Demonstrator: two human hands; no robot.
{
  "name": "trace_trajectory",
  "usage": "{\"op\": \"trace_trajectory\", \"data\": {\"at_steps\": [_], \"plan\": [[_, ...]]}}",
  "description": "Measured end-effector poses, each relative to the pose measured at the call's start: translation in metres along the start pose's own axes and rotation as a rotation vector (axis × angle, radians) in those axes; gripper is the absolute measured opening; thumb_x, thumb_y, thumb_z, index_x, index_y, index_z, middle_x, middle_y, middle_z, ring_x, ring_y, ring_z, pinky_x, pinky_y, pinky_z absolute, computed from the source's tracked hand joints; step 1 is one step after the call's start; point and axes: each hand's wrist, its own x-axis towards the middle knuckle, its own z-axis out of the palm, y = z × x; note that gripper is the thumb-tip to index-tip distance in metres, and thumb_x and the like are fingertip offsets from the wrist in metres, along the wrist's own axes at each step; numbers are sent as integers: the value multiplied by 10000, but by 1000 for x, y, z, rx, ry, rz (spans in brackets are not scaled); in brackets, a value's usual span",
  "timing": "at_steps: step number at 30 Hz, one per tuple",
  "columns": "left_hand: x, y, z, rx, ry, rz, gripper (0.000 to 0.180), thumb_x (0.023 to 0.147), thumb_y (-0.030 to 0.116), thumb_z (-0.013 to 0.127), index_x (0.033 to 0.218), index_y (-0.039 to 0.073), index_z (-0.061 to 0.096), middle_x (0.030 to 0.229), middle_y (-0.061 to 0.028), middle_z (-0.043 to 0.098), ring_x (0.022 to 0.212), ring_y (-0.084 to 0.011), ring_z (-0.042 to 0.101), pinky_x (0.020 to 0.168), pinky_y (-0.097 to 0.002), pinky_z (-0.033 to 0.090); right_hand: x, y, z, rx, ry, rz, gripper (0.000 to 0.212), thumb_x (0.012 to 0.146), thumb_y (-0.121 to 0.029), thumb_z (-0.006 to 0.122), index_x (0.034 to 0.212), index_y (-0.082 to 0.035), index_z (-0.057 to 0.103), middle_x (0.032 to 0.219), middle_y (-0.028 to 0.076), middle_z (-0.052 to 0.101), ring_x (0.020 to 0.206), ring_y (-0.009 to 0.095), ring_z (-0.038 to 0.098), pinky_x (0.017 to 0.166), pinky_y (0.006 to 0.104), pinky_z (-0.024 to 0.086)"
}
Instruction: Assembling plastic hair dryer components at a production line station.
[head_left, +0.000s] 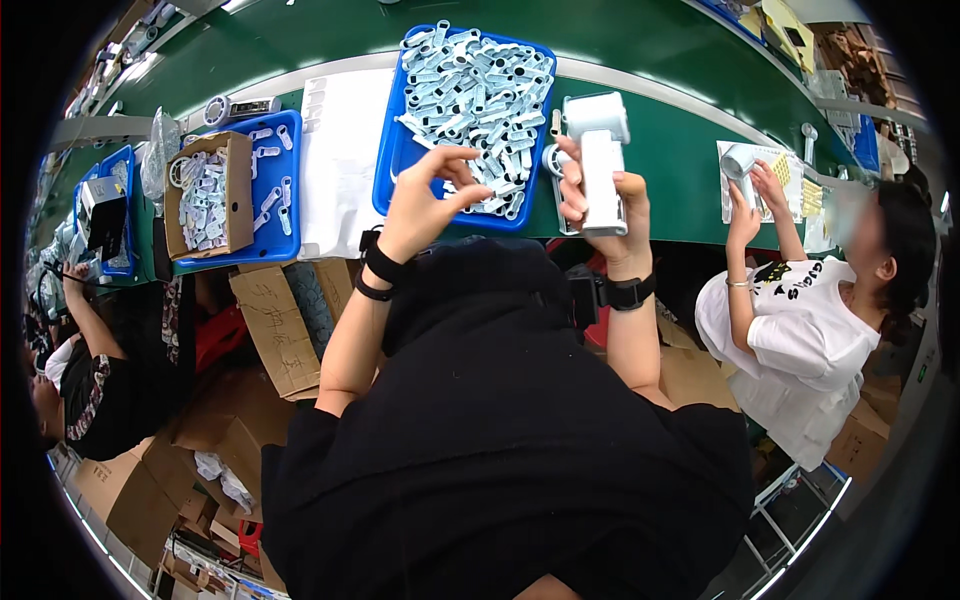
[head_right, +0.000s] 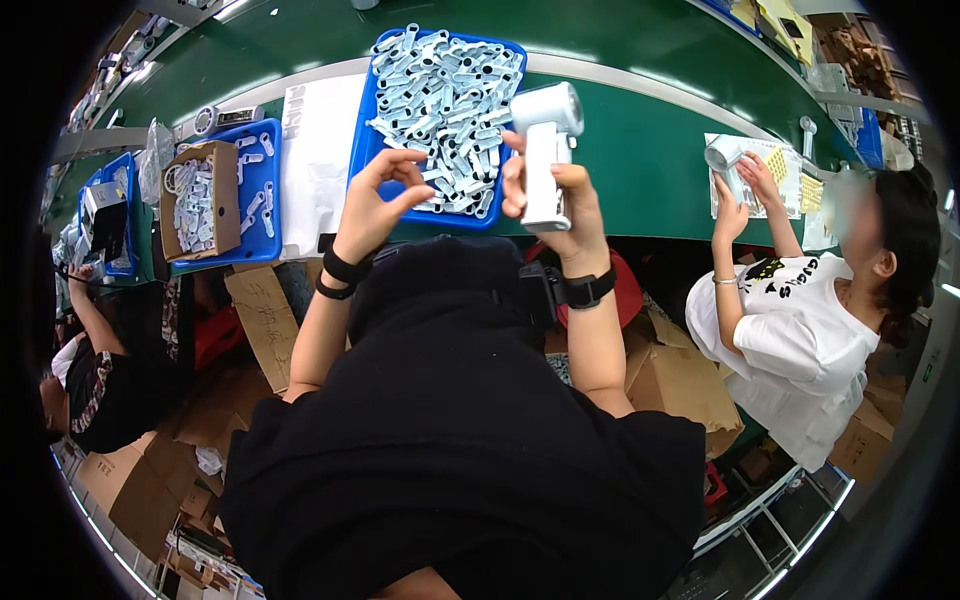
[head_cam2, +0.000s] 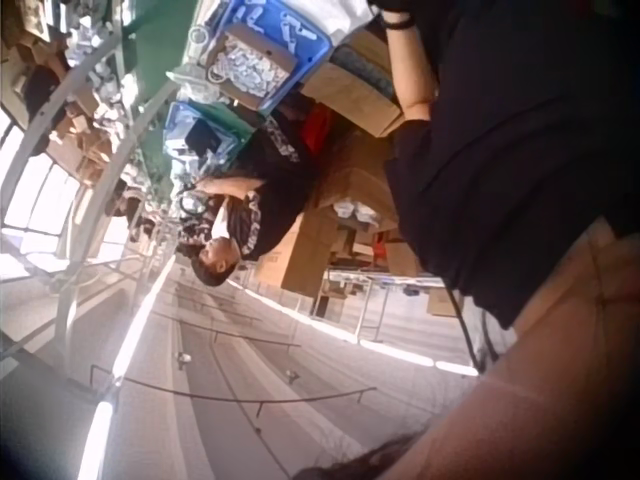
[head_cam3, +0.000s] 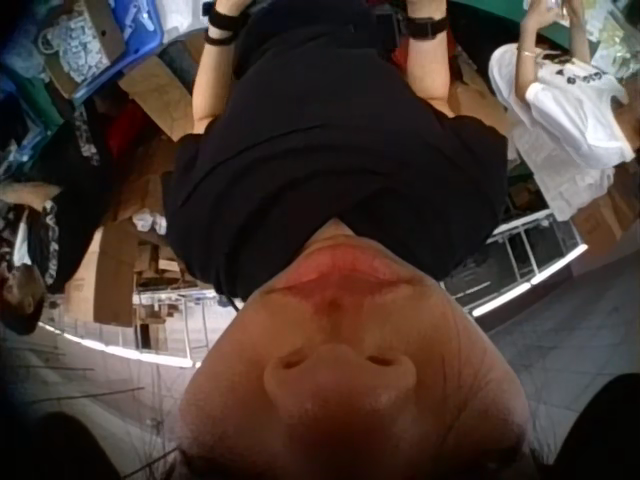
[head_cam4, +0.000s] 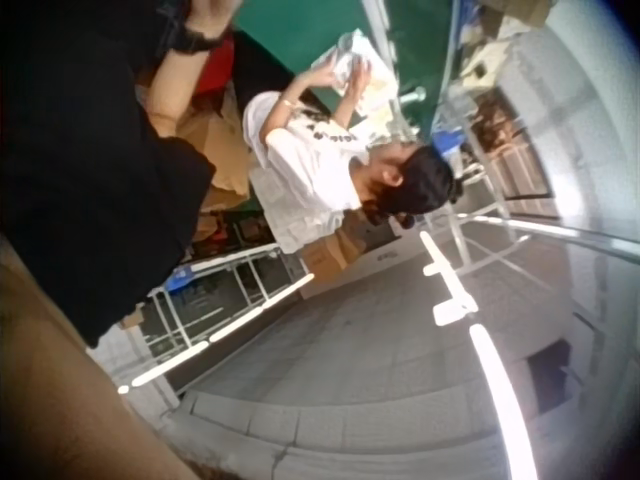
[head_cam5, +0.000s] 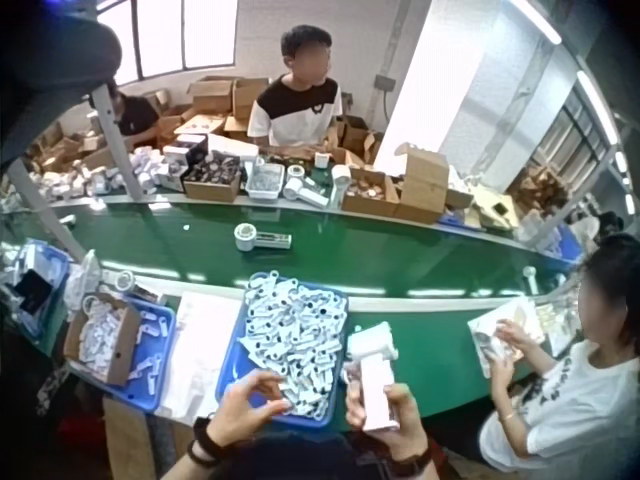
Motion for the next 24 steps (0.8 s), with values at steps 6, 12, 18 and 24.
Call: {"op": "trace_trajectory", "data": {"at_steps": [6,12,18,24], "plan": [[14,-111,-35,663,197,79,258,684,18,667,926,84,604,915,-51,573,846,-206,559,742,-291,440,-15,-45,-108,-890,811,-224,372,733,-89,572,1069,45,487,834,124,584,663,155,558,627,266,461],[30,-122,-21,946,82,119,243,644,54,676,870,112,610,986,-44,524,887,-244,516,761,-332,393,-43,-77,-241,-1194,1198,-93,600,618,-193,686,1106,84,473,998,165,500,852,261,556,759,340,460],[28,-135,-25,857,84,111,192,637,84,699,795,98,589,863,-27,542,806,-218,525,731,-324,373,-29,-67,-232,-1495,1468,32,680,645,-253,686,1193,56,428,1095,204,419,986,311,468,844,400,398],[24,-126,-31,682,139,89,230,663,69,703,869,79,601,754,-23,542,681,-193,520,659,-299,399,66,-95,-143,-2239,1023,-345,717,707,-287,664,1279,15,356,1163,247,365,1093,383,362,932,451,323]]}}
